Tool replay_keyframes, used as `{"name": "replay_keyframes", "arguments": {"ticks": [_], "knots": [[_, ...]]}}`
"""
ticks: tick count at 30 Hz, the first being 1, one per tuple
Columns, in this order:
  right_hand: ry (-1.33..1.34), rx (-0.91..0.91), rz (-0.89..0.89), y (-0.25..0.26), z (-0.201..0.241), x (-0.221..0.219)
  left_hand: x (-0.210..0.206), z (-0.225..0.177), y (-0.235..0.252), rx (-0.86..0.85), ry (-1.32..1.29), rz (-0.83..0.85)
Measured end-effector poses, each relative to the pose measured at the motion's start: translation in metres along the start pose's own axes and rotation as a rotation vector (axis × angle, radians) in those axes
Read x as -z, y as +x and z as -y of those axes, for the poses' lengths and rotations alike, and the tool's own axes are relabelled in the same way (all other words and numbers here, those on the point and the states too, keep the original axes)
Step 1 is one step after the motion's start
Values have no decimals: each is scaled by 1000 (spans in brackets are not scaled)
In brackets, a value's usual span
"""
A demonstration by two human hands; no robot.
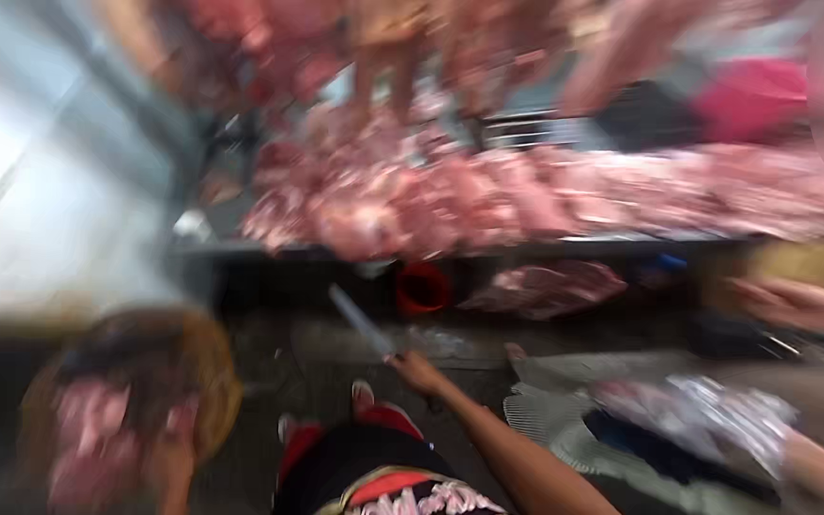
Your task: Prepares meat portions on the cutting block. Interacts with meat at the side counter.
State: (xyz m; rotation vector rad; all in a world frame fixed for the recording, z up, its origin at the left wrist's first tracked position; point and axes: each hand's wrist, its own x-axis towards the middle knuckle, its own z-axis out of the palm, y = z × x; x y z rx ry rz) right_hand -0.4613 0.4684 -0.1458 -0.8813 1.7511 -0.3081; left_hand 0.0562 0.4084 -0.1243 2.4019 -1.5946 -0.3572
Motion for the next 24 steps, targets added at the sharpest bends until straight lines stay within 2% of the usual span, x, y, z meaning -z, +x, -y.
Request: {"name": "replay_keyframes", "arguments": {"ticks": [3, 4, 6, 10, 13, 17, 21, 24], "knots": [[-67, 2, 57, 11, 14, -10, 17, -21, 26, 286, -37, 167], [-104, 17, 88, 17, 19, -19, 17, -23, 34, 375, -60, 168], [-196, 41, 167, 25, 30, -40, 3, -10, 44, 445, -120, 116], [-363, 83, 331, 34, 73, -82, -21, 5, 59, 444, -170, 92], [-508, 149, 397, 36, 120, -121, -7, 22, 61, 494, -279, 88], [-673, 228, 466, 45, 185, -187, 14, 25, 60, 513, -324, -113], [-822, 258, 503, 61, 247, -260, -19, 25, 77, 343, -134, -296], [-914, 256, 450, 74, 260, -298, -56, 25, 92, 255, 72, -224]]}}
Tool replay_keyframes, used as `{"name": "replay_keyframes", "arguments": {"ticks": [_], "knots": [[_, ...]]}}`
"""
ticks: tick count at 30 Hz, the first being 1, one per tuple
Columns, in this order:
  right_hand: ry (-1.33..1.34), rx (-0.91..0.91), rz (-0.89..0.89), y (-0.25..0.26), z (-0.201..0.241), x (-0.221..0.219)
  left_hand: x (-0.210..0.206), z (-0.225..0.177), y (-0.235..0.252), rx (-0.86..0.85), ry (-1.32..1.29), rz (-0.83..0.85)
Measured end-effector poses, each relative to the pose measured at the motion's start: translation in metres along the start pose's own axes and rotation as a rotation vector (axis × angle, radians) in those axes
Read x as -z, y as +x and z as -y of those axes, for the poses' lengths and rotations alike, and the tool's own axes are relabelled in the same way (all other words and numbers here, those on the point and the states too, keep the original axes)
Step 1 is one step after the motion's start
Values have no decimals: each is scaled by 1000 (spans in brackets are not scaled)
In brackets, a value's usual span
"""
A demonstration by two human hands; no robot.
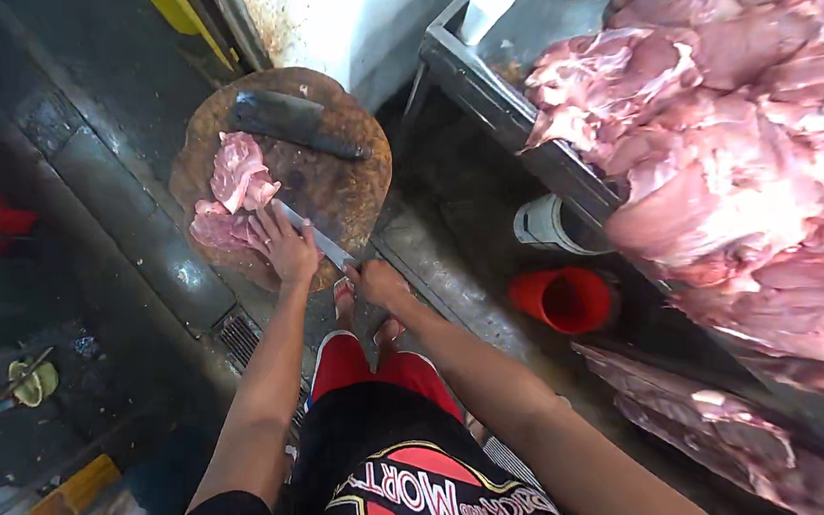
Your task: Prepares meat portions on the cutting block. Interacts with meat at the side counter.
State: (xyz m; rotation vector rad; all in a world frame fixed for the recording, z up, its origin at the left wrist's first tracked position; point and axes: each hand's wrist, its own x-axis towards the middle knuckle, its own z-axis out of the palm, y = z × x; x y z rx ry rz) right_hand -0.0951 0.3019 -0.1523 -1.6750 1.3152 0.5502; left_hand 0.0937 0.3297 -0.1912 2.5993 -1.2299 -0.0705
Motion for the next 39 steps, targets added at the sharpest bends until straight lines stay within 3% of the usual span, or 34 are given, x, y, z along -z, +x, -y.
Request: {"name": "replay_keyframes", "arguments": {"ticks": [3, 10, 26, 39], "knots": [[-32, -2, 14, 8, -3, -9, -19, 1, 3, 3, 105, 103], [-81, -76, 98, -19, -47, -29, -20, -1, 9, 1, 167, 146], [12, -32, 79, 17, 20, -21, -27, 4, 20, 12, 163, 146], [46, -16, 183, -28, -46, -54, -24, 1, 11, -36, 203, 149]]}}
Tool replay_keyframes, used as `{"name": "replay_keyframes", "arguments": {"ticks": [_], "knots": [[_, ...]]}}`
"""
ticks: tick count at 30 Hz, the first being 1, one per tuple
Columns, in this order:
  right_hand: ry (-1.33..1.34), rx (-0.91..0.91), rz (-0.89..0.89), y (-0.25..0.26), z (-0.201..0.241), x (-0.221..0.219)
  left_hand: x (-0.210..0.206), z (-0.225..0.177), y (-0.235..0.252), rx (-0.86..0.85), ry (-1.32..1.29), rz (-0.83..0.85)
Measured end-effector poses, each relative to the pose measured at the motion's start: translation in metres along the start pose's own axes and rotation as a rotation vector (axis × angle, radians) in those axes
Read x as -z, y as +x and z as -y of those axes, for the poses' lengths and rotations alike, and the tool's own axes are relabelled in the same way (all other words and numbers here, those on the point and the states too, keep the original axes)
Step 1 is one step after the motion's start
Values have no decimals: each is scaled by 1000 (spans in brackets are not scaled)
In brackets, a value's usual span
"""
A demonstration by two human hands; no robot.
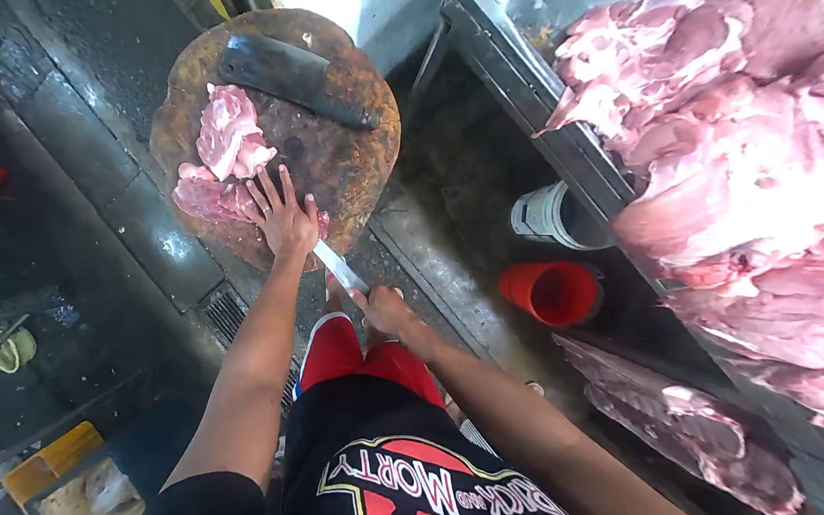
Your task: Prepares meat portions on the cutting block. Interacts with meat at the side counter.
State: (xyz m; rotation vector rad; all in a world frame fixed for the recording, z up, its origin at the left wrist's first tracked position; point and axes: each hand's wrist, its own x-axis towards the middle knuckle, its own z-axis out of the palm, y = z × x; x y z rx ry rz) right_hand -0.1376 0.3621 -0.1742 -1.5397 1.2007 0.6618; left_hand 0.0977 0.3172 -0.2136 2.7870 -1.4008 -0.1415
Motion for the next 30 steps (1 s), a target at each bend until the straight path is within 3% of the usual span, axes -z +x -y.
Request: {"name": "replay_keyframes", "arguments": {"ticks": [6, 14, 18, 21, 25, 30], "knots": [[-6, 5, 1, 10, 18, 9, -1, 4, 7, 1, 13, 10], [-74, -61, -13, -21, -32, -26, -1, 6, 10, 28, -47, -35], [66, -12, -110, -55, -75, -16, 24, 56, -7, -128, -291, -201], [124, -44, -223, -75, -96, 3, 51, 81, -37, 21, -304, -178], [70, -36, -347, -64, -65, 32, 60, 41, -54, 145, -269, 149], [18, 200, -555, -30, 23, 61, 56, 36, -55, 58, -302, 314]]}}
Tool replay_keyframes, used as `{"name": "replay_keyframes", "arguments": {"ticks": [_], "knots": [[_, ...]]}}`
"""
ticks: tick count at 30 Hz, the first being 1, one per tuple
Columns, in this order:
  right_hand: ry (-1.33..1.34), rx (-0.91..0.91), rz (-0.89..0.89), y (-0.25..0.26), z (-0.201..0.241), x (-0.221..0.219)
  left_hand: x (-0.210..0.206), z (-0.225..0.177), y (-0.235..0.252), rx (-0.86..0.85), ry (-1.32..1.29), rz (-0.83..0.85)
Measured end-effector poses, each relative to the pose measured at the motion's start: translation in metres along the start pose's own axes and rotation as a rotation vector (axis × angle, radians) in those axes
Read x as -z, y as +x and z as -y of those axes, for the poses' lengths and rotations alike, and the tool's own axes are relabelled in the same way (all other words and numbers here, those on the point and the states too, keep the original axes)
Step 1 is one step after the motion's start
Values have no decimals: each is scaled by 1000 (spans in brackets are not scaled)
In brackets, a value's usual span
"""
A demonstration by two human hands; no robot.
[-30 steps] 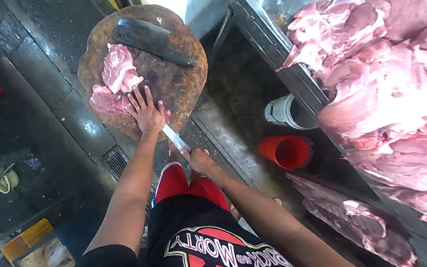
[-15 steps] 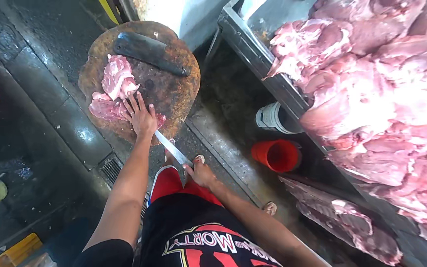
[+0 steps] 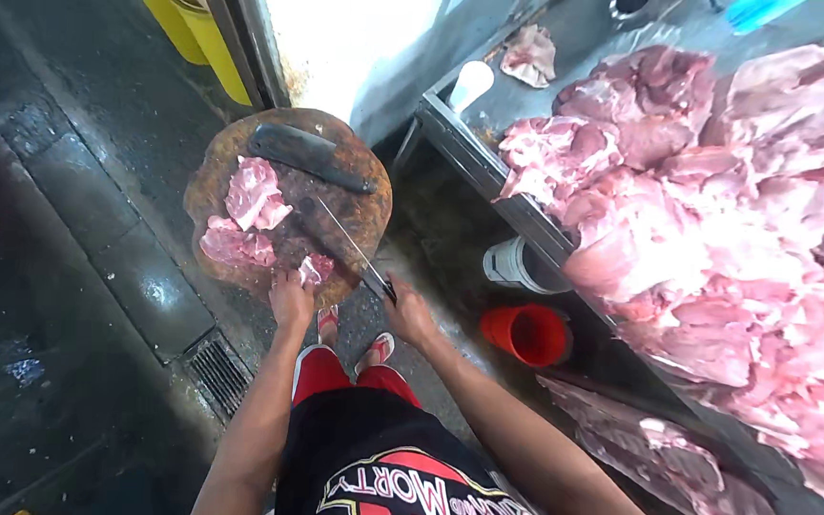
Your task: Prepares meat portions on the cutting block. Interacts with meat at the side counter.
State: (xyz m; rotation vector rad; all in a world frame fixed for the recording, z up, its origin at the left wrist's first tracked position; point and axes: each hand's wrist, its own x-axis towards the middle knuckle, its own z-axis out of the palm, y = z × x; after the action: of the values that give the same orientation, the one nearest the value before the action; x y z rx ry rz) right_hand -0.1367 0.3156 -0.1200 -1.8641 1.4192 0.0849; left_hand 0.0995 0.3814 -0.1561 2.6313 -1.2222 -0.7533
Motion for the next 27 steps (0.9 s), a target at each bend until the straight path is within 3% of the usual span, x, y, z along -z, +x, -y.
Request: {"name": "replay_keyframes", "arguments": {"ticks": [5, 9, 12, 16, 19, 22, 25, 27], "knots": [[-52, 61, -119, 92, 90, -7, 13, 0, 8, 37, -213, 53], [-158, 123, -237, 141, 123, -37, 25, 9, 8, 91, -651, 123], [-195, 124, -260, 153, 128, -55, 54, 18, 16, 33, -750, 176], [-192, 178, -228, 148, 115, -52, 115, 45, 46, -122, -451, 327], [-143, 190, -195, 130, 97, -35, 155, 83, 70, -109, -198, 163], [-81, 153, -276, 93, 52, -19, 186, 123, 76, 65, -32, -51], [44, -65, -250, 38, -2, -7, 179, 153, 67, 224, -228, -203], [148, -285, -206, -4, -59, -6, 145, 147, 59, 322, -568, -63]]}}
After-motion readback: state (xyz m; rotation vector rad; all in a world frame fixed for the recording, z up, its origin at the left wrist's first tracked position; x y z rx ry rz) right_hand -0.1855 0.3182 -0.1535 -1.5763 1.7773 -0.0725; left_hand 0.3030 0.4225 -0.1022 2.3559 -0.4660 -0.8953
